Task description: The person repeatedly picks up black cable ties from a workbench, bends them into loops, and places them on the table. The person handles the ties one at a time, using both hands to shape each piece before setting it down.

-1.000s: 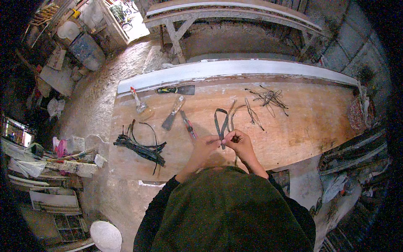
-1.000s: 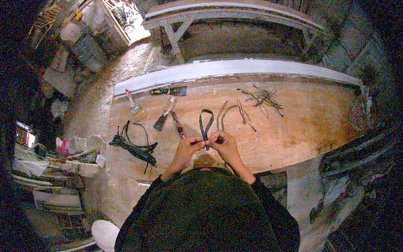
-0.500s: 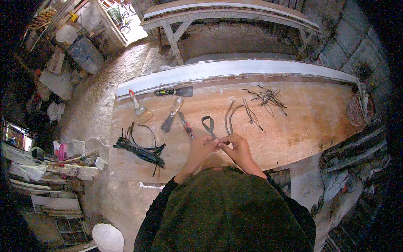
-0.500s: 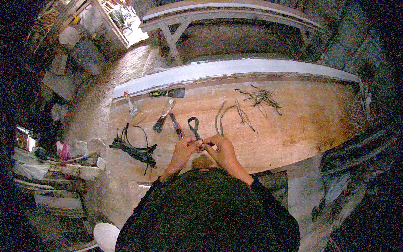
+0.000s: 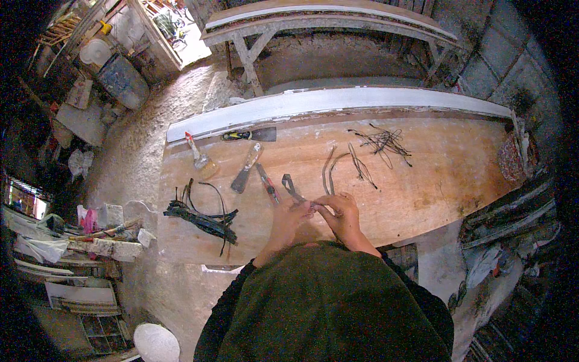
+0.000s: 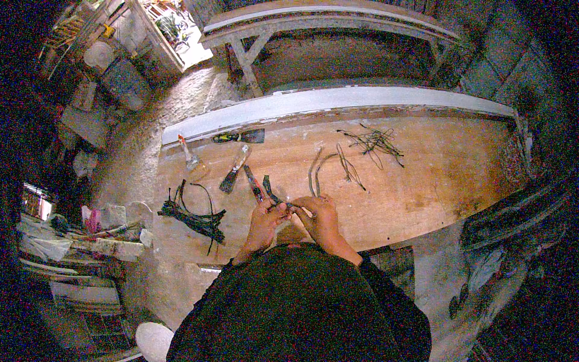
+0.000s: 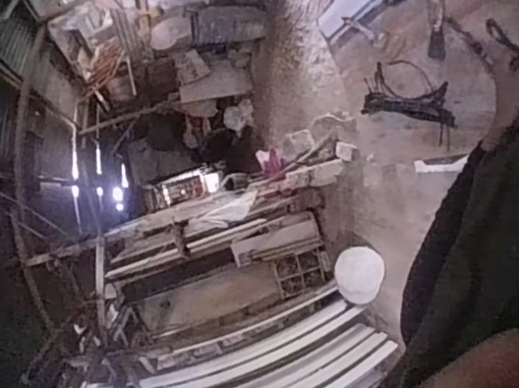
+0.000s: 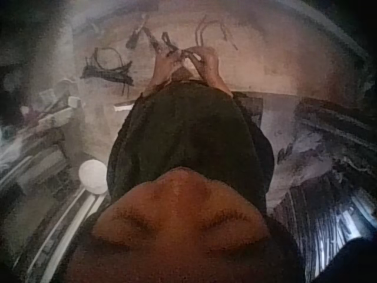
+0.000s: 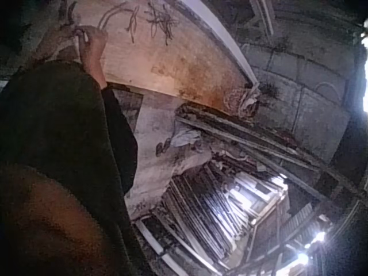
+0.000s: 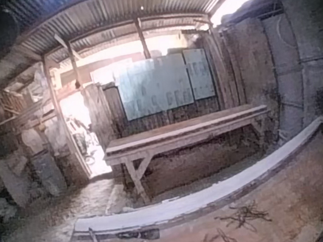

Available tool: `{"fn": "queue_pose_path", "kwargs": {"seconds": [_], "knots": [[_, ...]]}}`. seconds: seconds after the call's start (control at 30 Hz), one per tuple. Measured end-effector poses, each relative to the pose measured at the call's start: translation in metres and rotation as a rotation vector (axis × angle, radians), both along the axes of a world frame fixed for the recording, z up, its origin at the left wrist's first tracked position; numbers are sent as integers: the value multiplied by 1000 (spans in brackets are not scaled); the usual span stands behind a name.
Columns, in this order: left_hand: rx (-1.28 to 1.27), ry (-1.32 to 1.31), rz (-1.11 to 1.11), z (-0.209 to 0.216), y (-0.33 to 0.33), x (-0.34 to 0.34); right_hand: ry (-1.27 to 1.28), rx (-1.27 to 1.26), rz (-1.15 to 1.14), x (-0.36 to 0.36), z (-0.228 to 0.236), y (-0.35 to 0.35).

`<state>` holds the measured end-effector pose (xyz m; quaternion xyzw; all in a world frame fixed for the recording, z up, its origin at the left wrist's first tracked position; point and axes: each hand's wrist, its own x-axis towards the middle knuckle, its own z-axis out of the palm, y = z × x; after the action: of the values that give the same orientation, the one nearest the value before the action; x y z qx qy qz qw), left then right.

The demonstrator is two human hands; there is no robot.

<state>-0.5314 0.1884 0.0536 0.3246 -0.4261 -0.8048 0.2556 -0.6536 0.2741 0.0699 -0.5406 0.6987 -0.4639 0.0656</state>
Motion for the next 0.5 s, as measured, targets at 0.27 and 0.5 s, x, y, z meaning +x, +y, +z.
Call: {"fn": "queue_pose_path", "kwargs": {"seconds": [0.27,0.5], "knots": [[-34,-54,77,-9,2,2,-187,11,41,2,-11,0],[-178,-59,52,-8,2,4,-674,122,149,7,-14,-1]]}}
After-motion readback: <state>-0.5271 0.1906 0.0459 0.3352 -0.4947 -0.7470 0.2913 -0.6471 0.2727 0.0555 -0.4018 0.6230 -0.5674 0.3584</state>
